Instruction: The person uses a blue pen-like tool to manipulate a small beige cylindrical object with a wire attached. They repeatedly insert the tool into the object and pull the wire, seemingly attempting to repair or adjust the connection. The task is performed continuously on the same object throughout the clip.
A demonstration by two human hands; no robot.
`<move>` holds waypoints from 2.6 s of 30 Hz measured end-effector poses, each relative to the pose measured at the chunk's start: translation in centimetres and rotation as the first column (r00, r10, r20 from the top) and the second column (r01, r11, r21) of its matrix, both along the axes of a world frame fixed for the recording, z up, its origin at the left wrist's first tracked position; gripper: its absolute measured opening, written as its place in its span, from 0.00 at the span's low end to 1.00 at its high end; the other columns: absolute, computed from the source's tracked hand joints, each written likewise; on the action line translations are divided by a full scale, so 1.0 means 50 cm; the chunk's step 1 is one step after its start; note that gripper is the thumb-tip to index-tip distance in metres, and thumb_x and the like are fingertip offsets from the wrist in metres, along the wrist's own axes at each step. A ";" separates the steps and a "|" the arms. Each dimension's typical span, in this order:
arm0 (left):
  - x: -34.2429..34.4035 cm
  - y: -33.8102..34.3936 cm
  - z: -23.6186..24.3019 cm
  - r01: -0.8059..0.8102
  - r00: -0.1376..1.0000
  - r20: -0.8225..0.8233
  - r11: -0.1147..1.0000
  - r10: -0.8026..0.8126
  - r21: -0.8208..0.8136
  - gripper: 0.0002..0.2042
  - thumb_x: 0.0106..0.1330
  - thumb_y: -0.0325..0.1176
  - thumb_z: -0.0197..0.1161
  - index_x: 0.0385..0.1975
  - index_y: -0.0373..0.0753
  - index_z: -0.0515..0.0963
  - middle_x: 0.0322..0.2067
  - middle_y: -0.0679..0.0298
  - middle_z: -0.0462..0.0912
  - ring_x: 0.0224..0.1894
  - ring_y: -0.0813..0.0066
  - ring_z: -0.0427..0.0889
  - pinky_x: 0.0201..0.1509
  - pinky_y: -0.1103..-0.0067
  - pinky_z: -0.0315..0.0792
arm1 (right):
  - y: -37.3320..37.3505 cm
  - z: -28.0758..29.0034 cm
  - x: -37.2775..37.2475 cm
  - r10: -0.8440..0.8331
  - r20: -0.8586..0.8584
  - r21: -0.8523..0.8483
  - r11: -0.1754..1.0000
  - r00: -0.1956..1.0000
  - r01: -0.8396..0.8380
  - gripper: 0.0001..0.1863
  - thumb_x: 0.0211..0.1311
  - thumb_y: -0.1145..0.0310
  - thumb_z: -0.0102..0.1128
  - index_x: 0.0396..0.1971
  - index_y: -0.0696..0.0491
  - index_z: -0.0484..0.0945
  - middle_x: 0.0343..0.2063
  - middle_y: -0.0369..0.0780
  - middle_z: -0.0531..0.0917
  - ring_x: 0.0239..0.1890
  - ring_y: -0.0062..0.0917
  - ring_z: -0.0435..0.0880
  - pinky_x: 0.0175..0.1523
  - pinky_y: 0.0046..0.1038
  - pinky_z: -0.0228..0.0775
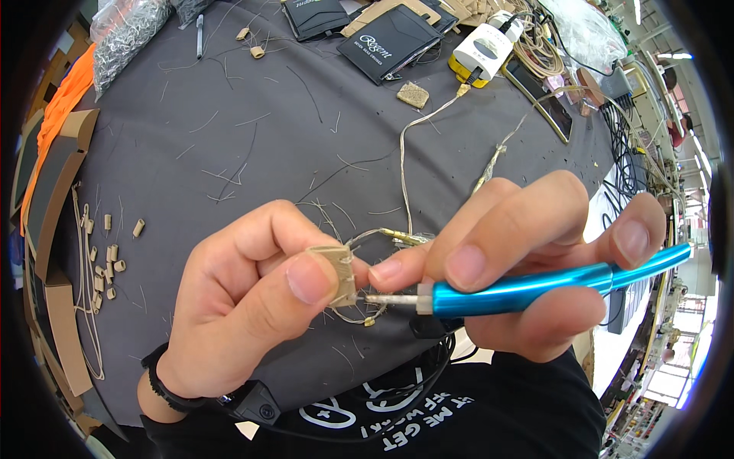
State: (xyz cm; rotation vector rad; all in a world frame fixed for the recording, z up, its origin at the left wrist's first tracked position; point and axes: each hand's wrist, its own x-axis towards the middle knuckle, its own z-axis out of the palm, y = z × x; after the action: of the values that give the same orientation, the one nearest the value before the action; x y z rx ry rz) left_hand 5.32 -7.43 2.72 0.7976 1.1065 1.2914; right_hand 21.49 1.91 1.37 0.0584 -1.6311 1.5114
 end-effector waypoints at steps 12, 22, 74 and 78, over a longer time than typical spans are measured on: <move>-0.009 -0.005 0.009 0.035 0.995 0.095 0.999 -0.038 0.024 0.15 0.58 0.42 0.50 0.30 0.34 0.66 0.19 0.69 0.67 0.13 0.93 0.53 0.14 0.92 0.47 | -0.021 0.009 -0.049 0.136 0.305 -0.147 0.985 0.943 -0.094 0.23 0.43 0.83 0.54 0.41 0.65 0.57 0.19 0.40 0.73 0.17 0.12 0.70 0.17 0.12 0.55; -0.028 -0.005 0.010 0.064 0.998 -0.027 0.995 -0.062 0.079 0.08 0.60 0.33 0.49 0.30 0.34 0.66 0.21 0.70 0.69 0.19 0.93 0.60 0.20 0.94 0.52 | -0.021 0.006 -0.048 -0.011 0.341 -0.025 0.999 0.940 0.020 0.12 0.40 0.77 0.57 0.28 0.54 0.67 0.14 0.29 0.72 0.14 0.09 0.71 0.17 0.11 0.61; -0.053 -0.027 0.049 0.153 0.471 -0.835 0.906 0.285 0.395 0.22 0.23 0.42 0.70 0.20 0.39 0.71 0.12 0.76 0.59 0.17 0.87 0.53 0.19 0.88 0.45 | -0.005 0.005 -0.047 0.071 0.416 0.060 0.993 0.907 -0.105 0.17 0.41 0.70 0.62 0.34 0.52 0.68 0.09 0.30 0.73 0.09 0.09 0.68 0.14 0.10 0.54; -0.054 -0.022 0.049 0.233 0.390 -0.870 0.882 0.301 0.410 0.22 0.23 0.44 0.69 0.19 0.40 0.70 0.13 0.74 0.63 0.16 0.86 0.56 0.19 0.89 0.47 | -0.010 0.003 -0.048 0.155 0.406 -0.067 0.988 0.900 -0.140 0.16 0.41 0.70 0.62 0.33 0.53 0.68 0.08 0.30 0.72 0.09 0.07 0.67 0.14 0.10 0.52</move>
State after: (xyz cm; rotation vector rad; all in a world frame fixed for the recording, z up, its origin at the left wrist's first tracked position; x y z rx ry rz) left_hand 2.63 -8.54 5.18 2.0894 1.6945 1.1184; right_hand 19.08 1.39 1.51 -0.1718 -1.9657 1.7555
